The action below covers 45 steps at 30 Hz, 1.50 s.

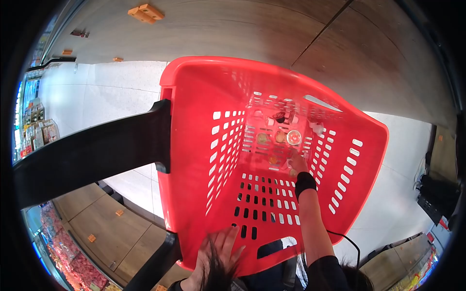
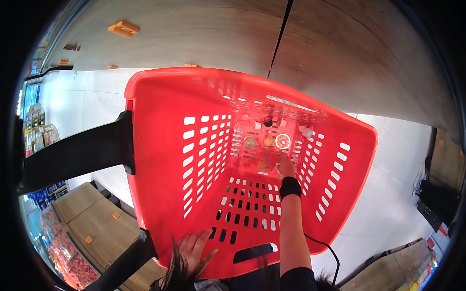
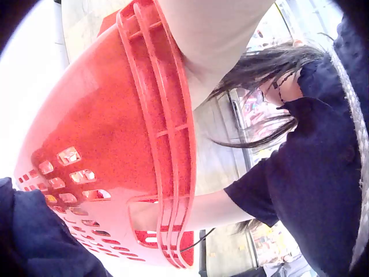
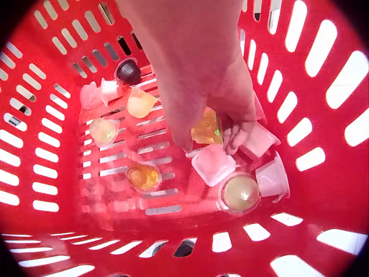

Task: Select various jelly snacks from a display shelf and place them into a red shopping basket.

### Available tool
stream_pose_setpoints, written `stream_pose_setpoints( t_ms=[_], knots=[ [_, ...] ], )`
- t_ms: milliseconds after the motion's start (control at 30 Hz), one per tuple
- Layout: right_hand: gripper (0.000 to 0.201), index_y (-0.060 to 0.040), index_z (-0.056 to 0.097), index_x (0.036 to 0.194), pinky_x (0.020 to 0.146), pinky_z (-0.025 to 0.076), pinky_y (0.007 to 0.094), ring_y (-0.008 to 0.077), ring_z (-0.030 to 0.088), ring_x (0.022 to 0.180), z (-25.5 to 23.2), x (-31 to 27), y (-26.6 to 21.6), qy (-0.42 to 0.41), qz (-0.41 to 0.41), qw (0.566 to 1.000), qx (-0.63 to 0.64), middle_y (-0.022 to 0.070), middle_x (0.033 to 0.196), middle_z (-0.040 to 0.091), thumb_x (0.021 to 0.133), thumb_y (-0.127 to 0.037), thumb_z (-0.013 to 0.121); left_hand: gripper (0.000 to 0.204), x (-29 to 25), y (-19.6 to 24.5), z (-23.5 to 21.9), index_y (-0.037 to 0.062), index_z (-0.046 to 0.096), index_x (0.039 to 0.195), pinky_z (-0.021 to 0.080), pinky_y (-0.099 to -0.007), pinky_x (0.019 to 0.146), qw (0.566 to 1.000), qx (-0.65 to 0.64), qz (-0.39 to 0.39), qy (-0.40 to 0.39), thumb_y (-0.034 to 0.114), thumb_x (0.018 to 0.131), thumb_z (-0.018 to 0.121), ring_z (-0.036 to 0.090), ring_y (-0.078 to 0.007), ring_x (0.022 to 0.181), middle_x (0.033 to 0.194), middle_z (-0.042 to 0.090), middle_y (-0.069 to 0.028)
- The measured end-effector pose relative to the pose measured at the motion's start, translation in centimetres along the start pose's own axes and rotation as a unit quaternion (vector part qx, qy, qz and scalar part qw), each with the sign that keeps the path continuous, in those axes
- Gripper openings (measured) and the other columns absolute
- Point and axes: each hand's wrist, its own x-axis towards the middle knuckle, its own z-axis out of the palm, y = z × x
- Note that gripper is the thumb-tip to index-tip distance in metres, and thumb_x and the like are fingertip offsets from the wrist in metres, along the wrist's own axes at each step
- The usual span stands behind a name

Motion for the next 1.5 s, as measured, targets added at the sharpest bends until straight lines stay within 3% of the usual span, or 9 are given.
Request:
stream_pose_setpoints(
  t_ms=[133,233,533,567,600,667,800,1167,1500],
  knots=[
    [0.045,-0.0094,0.040,0.110,0.074,0.045,0.0445,0.0343,0.056,0.087,-1.9,-1.3,-1.7,0.014,-0.048,0.999,0.016,0.0179,0.092,0.059,0.070,-0.020,0.057,0.045,-0.2,0.7,-0.9,0.0048,0.047,0.110,0.041,-0.0382,0.076,1.000,-0.005,0.001,0.006,0.025,0.072,0.062,0.053,-0.0263,0.086,0.100,0.054,-0.0108],
    [0.043,-0.0086,0.040,0.111,0.074,0.045,0.0404,0.0332,0.056,0.088,-4.1,-3.2,-3.3,-0.023,0.019,0.999,-0.012,0.0174,0.094,0.057,0.072,-0.017,0.056,0.044,-0.9,1.6,-2.5,0.0046,0.047,0.109,0.042,-0.0363,0.076,1.000,0.010,0.004,0.009,0.026,0.073,0.061,0.053,-0.0247,0.087,0.100,0.054,-0.0102],
    [0.035,-0.0118,0.047,0.104,0.072,0.046,0.0360,0.0270,0.058,0.086,-12.3,-10.9,-10.7,0.029,-0.112,0.992,0.045,0.0130,0.092,0.059,0.074,-0.026,0.059,0.038,-6.5,5.6,-8.9,0.0035,0.050,0.106,0.043,-0.0347,0.075,0.995,-0.024,0.038,0.085,0.022,0.074,0.059,0.054,-0.0255,0.086,0.097,0.055,-0.0110],
    [0.031,-0.0117,0.047,0.105,0.068,0.047,0.0317,0.0214,0.059,0.082,-13.2,-12.2,-12.0,-0.007,0.014,0.991,0.131,0.0098,0.091,0.058,0.077,-0.017,0.058,0.038,-7.3,6.2,-9.7,0.0025,0.049,0.106,0.042,-0.0342,0.077,0.996,-0.025,0.034,0.076,0.023,0.075,0.058,0.053,-0.0247,0.088,0.097,0.055,-0.0108],
    [0.031,-0.0117,0.047,0.105,0.068,0.047,0.0317,0.0214,0.059,0.082,-14.7,-14.0,-13.7,-0.002,0.006,0.992,0.129,0.0098,0.091,0.058,0.077,-0.017,0.058,0.038,-8.0,6.7,-10.6,0.0025,0.049,0.106,0.042,-0.0342,0.077,0.995,-0.024,0.034,0.086,0.023,0.075,0.058,0.053,-0.0247,0.088,0.097,0.055,-0.0108],
    [0.022,-0.0100,0.048,0.100,0.071,0.046,0.0283,0.0178,0.057,0.082,-17.7,-18.3,-16.5,-0.004,-0.150,0.903,0.402,0.0066,0.089,0.057,0.079,-0.009,0.052,0.036,-9.6,8.0,-12.2,0.0020,0.050,0.104,0.042,-0.0347,0.075,0.991,-0.045,0.050,0.114,0.022,0.075,0.058,0.053,-0.0253,0.087,0.095,0.055,-0.0108],
    [0.027,-0.0105,0.046,0.103,0.063,0.045,0.0235,0.0103,0.053,0.076,-25.0,-26.6,-23.1,-0.050,-0.138,0.826,0.545,0.0022,0.082,0.054,0.079,0.002,0.050,0.035,-12.8,10.8,-16.0,0.0034,0.050,0.105,0.044,-0.0371,0.071,0.979,-0.070,0.075,0.177,0.018,0.075,0.060,0.054,-0.0284,0.082,0.091,0.055,-0.0117],
    [0.026,-0.0068,0.044,0.107,0.069,0.048,0.0257,0.0157,0.056,0.082,-39.9,-44.8,-37.3,-0.071,-0.313,0.778,0.541,0.0072,0.098,0.051,0.082,0.001,0.045,0.034,-20.4,14.8,-25.0,0.0024,0.051,0.103,0.044,-0.0355,0.072,0.940,-0.126,0.057,0.312,0.015,0.074,0.061,0.054,-0.0293,0.087,0.094,0.055,-0.0137],
    [0.027,-0.0053,0.044,0.109,0.081,0.041,0.0280,0.0157,0.049,0.097,-40.7,-56.5,-46.5,-0.118,-0.442,0.777,0.433,0.0081,0.105,0.048,0.082,-0.009,0.042,0.046,-25.4,14.0,-30.7,0.0029,0.048,0.104,0.043,-0.0329,0.075,0.854,-0.255,0.086,0.446,0.014,0.065,0.069,0.053,-0.0272,0.088,0.098,0.052,-0.0128]
  ],
)
